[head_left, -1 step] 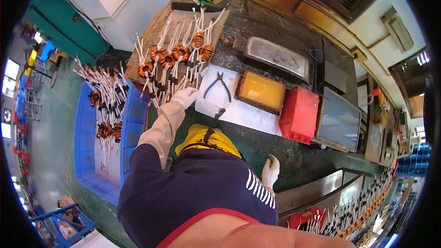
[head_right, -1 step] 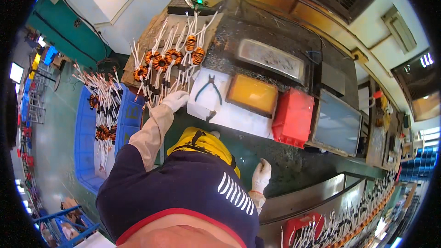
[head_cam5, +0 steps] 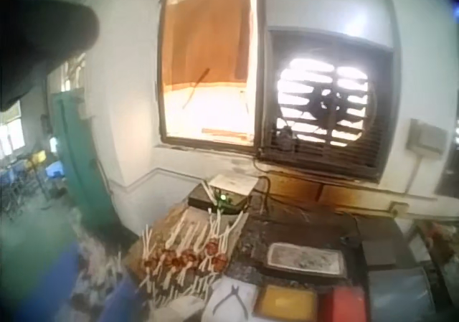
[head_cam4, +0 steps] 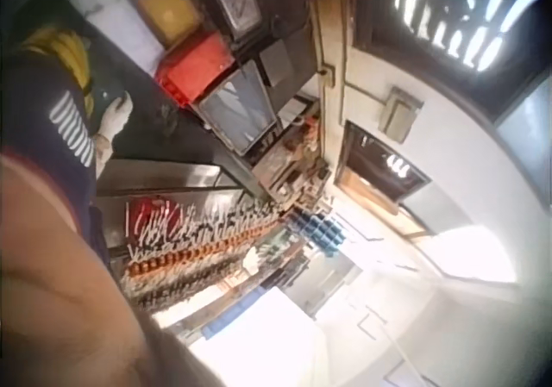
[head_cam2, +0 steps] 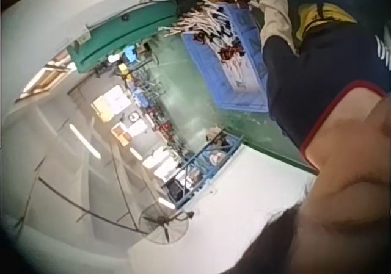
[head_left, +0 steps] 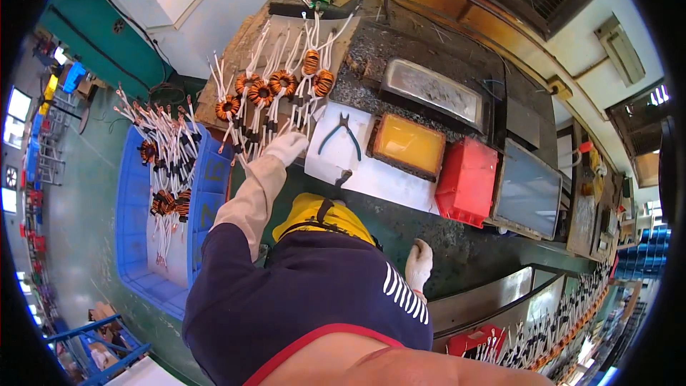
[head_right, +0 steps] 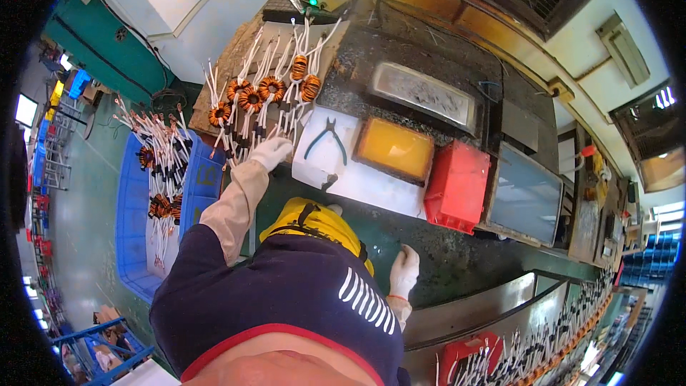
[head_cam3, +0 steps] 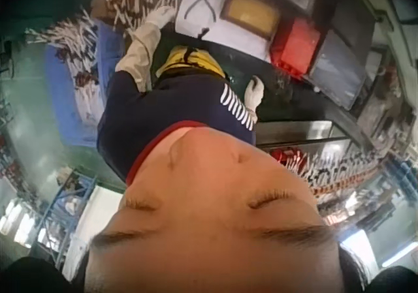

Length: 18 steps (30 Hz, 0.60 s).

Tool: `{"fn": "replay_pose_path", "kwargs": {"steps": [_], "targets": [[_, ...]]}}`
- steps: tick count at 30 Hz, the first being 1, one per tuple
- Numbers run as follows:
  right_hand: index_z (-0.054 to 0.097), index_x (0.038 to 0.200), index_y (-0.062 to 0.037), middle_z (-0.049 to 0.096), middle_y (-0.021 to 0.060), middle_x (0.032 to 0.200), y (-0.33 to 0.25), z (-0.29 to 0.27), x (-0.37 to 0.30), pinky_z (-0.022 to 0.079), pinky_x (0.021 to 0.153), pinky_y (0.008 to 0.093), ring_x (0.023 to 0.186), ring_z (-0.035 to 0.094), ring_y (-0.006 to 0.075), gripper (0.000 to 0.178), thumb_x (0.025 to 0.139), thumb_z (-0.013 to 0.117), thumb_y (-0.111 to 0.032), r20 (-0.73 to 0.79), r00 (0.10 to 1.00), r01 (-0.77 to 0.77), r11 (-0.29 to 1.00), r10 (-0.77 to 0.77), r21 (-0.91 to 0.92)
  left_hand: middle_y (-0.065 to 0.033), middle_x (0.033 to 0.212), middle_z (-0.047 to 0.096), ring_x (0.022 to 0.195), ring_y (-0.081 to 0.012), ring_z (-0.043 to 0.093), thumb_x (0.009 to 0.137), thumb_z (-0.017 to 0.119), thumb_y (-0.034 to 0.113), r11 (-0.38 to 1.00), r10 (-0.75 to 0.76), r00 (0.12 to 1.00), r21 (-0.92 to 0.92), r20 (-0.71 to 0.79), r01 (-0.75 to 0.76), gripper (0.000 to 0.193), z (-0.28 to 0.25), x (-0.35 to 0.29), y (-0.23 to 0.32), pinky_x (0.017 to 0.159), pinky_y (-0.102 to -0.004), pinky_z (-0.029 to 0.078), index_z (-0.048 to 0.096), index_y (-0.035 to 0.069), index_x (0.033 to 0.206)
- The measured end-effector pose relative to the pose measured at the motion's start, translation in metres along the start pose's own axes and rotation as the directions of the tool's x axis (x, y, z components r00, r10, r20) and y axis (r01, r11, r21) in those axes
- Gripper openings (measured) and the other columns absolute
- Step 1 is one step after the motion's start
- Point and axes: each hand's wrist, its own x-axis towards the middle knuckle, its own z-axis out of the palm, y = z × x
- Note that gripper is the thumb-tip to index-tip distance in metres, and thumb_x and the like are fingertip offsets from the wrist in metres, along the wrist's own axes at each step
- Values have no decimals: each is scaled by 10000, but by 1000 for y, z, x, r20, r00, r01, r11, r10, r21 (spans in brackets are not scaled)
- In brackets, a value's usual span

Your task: The person repeatedly picks up copper-wound electrical components with white wires, places them into a red fixture, and applies heat to the wire ends, producing visible smoke. They then remove the components and place them onto a metal rack or into a blue bin. The process is repeated multiple times throughout the clip.

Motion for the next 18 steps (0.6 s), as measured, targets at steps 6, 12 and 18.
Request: {"fn": "replay_pose_path", "kwargs": {"steps": [6, 12, 18], "targets": [[671, 1065, -49, 662, 171, 1070, -53, 34, 27, 499, 887, 408, 1000, 638, 340, 215, 897, 554, -115, 178, 983, 32, 999, -39, 42, -50, 926, 671, 790, -120, 619, 906, 618, 348, 883, -161, 974, -464, -162, 69, 411, -42, 51, -55, 741, -287, 504, 630, 49, 1187], [666, 1096, -82, 654, 166, 1096, -61, 44, 44, 502, 876, 425, 1006, 635, 355, 248, 915, 535, -187, 241, 970, 28, 999, -20, -30, -47, 964, 674, 776, -109, 619, 896, 641, 331, 831, -223, 968, -541, -118, 126, 429, -63, 109, -26, 742, -274, 507, 616, 43, 1214], [666, 1071, -66, 658, 169, 1073, -60, 40, 40, 501, 870, 416, 1002, 634, 349, 229, 909, 544, -172, 191, 980, -33, 996, 49, -85, -178, 1172, 645, 1075, -284, 618, 813, 650, 434, 986, -100, 978, -148, -185, 73, 604, -57, 192, 1, 938, -364, 472, 579, 32, 1259]]}}
